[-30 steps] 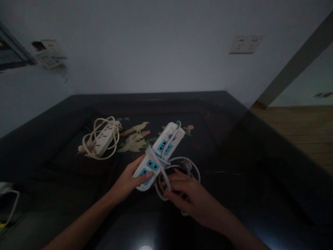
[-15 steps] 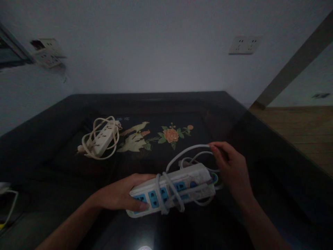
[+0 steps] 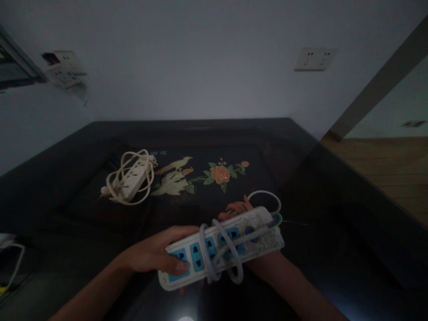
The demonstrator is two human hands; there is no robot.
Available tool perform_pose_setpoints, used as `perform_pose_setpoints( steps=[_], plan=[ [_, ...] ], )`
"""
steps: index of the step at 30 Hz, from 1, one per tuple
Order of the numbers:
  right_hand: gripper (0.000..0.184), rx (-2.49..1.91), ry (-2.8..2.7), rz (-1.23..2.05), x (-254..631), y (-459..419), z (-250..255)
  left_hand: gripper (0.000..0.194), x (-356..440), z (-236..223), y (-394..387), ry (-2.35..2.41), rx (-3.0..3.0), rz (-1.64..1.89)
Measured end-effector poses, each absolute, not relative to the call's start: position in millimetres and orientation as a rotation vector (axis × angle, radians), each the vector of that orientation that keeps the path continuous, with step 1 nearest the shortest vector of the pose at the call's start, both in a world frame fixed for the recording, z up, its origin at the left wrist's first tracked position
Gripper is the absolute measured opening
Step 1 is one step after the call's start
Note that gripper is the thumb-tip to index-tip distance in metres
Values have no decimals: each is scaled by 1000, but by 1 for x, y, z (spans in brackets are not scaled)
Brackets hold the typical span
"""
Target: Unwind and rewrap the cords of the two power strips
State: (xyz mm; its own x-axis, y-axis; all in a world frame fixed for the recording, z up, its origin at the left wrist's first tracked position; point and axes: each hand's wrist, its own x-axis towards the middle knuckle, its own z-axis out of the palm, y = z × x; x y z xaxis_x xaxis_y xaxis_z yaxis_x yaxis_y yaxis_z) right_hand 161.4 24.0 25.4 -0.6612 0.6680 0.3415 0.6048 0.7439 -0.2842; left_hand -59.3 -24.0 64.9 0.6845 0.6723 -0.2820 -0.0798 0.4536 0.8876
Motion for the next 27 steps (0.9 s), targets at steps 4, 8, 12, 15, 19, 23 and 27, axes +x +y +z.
perform_pose_setpoints(
  steps=[4, 8, 12, 15, 19, 23, 27],
  plan=[
    [16, -779, -2589, 423, 165, 19, 30, 59, -62, 60, -17, 744, 982, 606],
    [10, -726, -2573, 822, 173, 14, 49, 61, -67, 50, -9, 953, 997, 777],
    [15, -878, -2391, 1135, 190, 21, 73, 68, -70, 43, -1, 1268, 1086, 836],
    [19, -1100, -2289, 1079, 209, 34, 81, 66, -73, 43, 1, 1313, 1153, 770],
    [21, -1518, -2186, 474, 231, 48, 75, 57, -76, 50, -3, 1099, 1237, 584],
    [31, -1623, -2111, -55, 233, 53, 60, 54, -74, 59, -12, 854, 1218, 428],
    [42, -1431, -2318, -325, 211, 45, 39, 59, -69, 62, -23, 693, 1060, 437]
  ],
)
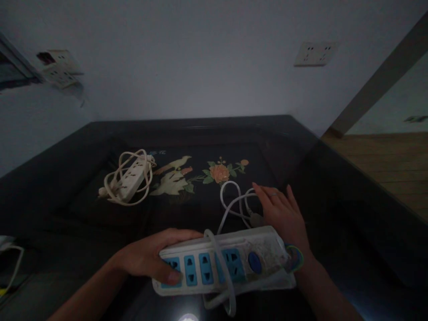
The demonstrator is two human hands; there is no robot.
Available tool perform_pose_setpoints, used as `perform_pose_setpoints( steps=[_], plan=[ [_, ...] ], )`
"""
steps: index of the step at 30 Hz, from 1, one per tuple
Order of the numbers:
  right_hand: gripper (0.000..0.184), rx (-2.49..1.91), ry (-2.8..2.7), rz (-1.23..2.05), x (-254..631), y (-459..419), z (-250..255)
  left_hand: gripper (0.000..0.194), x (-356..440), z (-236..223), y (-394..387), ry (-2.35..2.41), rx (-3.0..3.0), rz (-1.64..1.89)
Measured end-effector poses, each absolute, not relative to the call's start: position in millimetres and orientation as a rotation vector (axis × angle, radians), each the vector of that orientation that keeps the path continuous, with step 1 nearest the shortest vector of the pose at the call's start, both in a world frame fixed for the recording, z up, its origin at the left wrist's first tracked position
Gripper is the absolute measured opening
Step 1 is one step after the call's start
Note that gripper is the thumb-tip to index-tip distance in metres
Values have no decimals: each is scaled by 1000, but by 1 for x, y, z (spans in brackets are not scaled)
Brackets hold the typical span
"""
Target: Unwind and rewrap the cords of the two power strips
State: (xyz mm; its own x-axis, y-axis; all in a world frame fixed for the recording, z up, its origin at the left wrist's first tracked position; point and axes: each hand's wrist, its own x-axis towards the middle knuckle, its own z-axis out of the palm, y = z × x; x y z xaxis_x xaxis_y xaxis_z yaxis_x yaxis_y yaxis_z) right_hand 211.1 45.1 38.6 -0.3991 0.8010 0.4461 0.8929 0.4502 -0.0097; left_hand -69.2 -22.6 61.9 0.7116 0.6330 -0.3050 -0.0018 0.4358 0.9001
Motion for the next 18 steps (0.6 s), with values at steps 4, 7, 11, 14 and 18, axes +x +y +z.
perform_pose_setpoints(
  steps=[4, 7, 11, 14, 18],
  plan=[
    [33, -1230, -2417, -235, 177, 24, 17, 68, -62, 59, -29, 643, 932, 568],
    [22, -974, -2543, 106, 162, 8, 17, 71, -58, 57, -26, 686, 902, 689],
    [8, -710, -2656, 666, 161, 3, 33, 62, -59, 52, -14, 930, 990, 917],
    [13, -873, -2455, 964, 170, 9, 47, 56, -64, 48, -5, 1157, 1065, 1015],
    [14, -1091, -1979, 967, 188, 21, 64, 60, -69, 48, 2, 1386, 1095, 958]
  ],
)
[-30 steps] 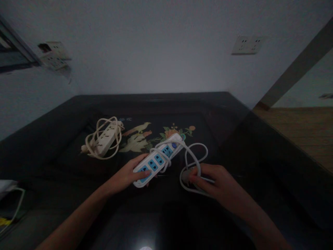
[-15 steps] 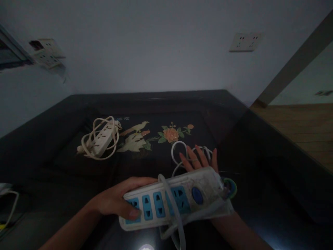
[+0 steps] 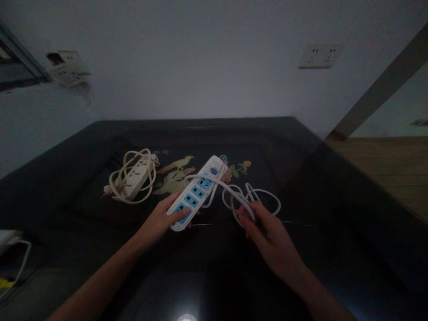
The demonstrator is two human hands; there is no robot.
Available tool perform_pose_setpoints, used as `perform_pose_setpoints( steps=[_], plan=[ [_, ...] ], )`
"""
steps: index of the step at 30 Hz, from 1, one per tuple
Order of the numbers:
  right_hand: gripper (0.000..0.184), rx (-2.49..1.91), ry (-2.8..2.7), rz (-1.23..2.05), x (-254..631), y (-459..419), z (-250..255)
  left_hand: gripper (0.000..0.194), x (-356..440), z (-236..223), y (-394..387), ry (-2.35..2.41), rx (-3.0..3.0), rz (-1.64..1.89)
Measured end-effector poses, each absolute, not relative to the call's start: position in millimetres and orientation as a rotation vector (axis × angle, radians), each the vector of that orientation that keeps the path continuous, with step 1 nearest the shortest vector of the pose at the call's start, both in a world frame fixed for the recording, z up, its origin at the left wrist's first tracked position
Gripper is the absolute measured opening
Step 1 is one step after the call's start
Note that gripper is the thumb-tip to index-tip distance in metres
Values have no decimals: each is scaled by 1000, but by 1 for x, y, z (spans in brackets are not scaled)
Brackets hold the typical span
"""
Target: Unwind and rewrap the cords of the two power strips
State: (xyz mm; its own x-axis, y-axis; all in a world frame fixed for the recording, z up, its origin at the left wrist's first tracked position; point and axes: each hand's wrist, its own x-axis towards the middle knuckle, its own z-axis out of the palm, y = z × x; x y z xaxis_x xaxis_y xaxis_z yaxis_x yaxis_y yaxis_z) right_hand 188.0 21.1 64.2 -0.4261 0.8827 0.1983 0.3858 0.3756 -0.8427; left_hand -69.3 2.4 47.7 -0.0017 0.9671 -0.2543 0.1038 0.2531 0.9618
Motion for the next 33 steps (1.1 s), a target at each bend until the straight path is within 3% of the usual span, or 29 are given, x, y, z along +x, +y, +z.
perform_pose_setpoints(
  steps=[6, 12, 17, 20, 24, 33],
  plan=[
    [19, -1323, -1545, 631, 214, 43, 76, 57, -72, 53, -4, 1130, 1153, 609],
    [22, -1335, -1737, 397, 226, 61, 64, 47, -71, 70, -19, 856, 1148, 465],
    [35, -1292, -2054, 45, 207, 51, 51, 58, -67, 73, -31, 700, 981, 607],
    [38, -1223, -2218, -109, 194, 41, 47, 55, -64, 69, -30, 674, 952, 866],
    [32, -1191, -2429, -84, 193, 38, 46, 45, -60, 63, -18, 900, 990, 1226],
    [23, -1278, -2334, 331, 218, 50, 54, 44, -53, 53, -2, 1293, 905, 1349]
  ],
)
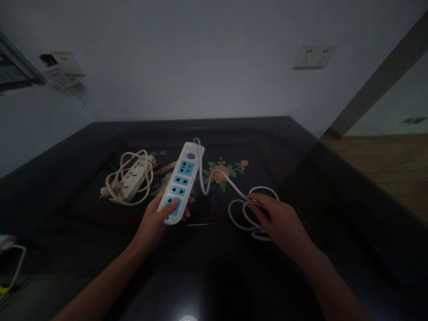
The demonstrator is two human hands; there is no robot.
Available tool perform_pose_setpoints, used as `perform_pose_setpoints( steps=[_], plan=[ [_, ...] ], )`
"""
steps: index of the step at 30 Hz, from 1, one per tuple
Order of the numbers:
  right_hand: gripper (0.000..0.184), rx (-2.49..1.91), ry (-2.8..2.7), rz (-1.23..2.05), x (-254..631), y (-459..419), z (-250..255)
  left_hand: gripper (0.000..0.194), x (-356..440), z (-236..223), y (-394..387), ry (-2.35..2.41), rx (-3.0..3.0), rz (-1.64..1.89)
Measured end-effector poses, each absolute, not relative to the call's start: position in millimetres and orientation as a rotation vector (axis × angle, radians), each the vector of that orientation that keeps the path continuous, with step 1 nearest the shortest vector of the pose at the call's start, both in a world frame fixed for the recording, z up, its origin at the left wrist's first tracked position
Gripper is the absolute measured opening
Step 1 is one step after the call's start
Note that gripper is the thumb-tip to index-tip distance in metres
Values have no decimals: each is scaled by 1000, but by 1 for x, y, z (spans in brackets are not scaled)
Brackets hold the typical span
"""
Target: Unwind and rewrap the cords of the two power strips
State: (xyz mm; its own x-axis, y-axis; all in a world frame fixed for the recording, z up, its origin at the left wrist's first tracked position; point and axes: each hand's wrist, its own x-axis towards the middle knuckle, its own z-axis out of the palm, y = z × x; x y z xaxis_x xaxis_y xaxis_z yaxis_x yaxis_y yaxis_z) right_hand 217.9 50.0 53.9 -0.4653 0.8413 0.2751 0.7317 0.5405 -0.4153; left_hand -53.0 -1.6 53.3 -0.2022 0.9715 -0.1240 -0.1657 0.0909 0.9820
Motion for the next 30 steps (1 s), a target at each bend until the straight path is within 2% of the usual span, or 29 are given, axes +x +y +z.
perform_pose_setpoints(
  steps=[7, 12, 16, 23, 30],
  plan=[
    [28, -1266, -2188, 535, 223, 56, 56, 45, -58, 47, 3, 1336, 895, 1366],
    [32, -1310, -2000, 411, 241, 74, 53, 47, -57, 48, 3, 1340, 940, 1347],
    [29, -1390, -1909, 300, 257, 83, 54, 48, -56, 50, 0, 1336, 964, 1322],
    [19, -1727, -2100, 403, 290, 76, 52, 49, -58, 57, -4, 1339, 959, 1346],
    [17, -1527, -2027, 512, 289, 46, 60, 54, -58, 64, -7, 1320, 933, 1382]
  ],
)
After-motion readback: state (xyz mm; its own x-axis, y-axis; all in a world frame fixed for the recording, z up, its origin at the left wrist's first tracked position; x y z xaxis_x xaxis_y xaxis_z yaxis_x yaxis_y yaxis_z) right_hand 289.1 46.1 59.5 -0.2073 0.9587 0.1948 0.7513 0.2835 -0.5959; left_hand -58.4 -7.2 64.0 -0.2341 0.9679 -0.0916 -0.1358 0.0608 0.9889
